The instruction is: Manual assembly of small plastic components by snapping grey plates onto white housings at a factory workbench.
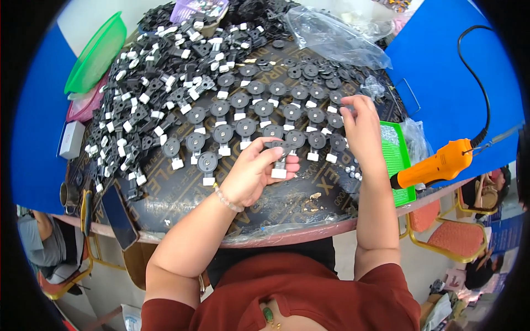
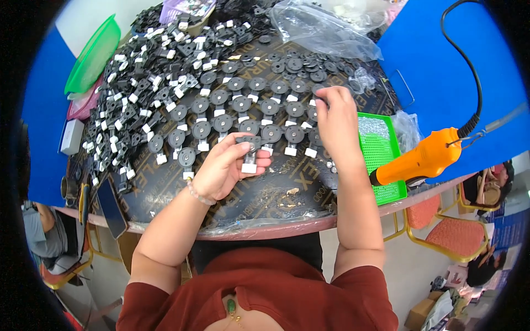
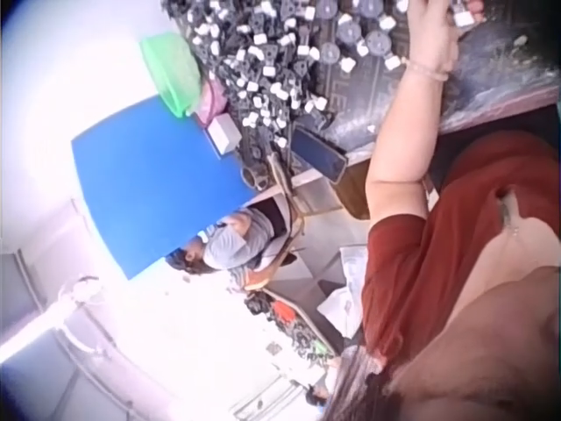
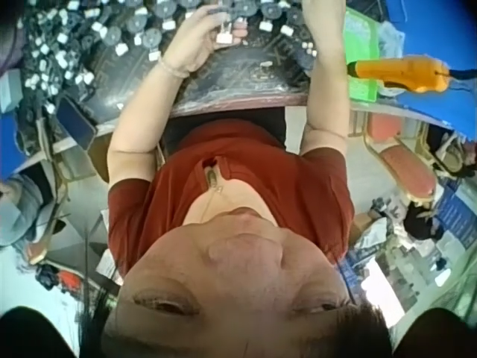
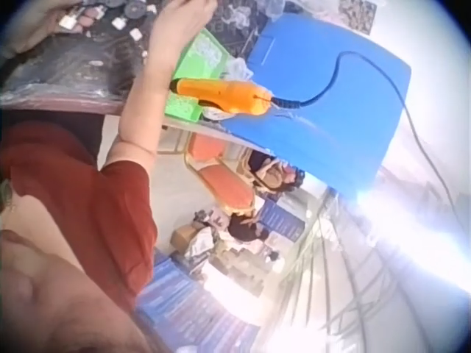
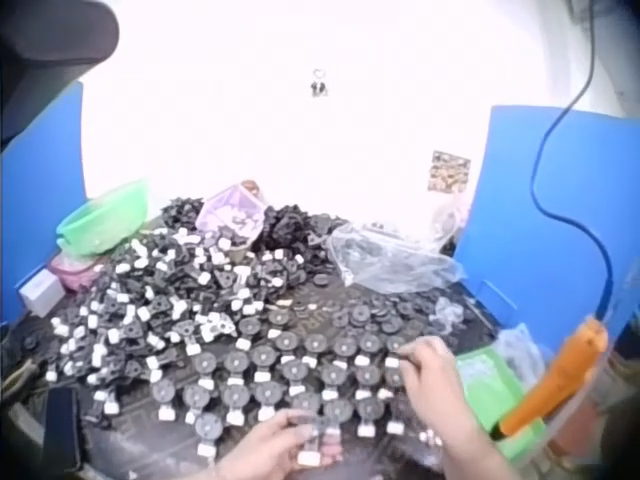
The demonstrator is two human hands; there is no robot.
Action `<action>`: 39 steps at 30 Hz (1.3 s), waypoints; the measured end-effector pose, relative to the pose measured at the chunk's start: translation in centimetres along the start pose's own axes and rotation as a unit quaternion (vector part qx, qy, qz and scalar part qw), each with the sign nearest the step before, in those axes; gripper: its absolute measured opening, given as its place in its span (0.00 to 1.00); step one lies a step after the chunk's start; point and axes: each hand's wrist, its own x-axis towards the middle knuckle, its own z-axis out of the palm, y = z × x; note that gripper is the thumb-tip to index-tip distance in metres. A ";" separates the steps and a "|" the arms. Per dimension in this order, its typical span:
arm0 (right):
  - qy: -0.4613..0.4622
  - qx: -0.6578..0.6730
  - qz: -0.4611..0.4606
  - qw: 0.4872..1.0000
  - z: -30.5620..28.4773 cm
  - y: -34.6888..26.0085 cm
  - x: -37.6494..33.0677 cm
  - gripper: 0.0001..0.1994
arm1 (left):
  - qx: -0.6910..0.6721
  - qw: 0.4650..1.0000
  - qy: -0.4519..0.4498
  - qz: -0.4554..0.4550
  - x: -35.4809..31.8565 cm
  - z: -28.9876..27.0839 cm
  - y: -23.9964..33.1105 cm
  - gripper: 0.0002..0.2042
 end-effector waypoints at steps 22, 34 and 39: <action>0.020 -0.050 0.079 0.995 2.1 9.6 9.3 0.13 | 0.006 0.999 0.026 0.039 0.0 -0.2 0.5 0.15; -0.071 0.206 -0.207 0.954 2.2 -5.4 -2.9 0.11 | -0.122 0.982 0.018 0.142 0.5 -1.1 0.9 0.14; -0.095 0.200 -0.199 0.955 3.0 -5.7 -3.5 0.09 | -0.153 0.977 -0.010 0.148 0.8 -1.7 1.0 0.13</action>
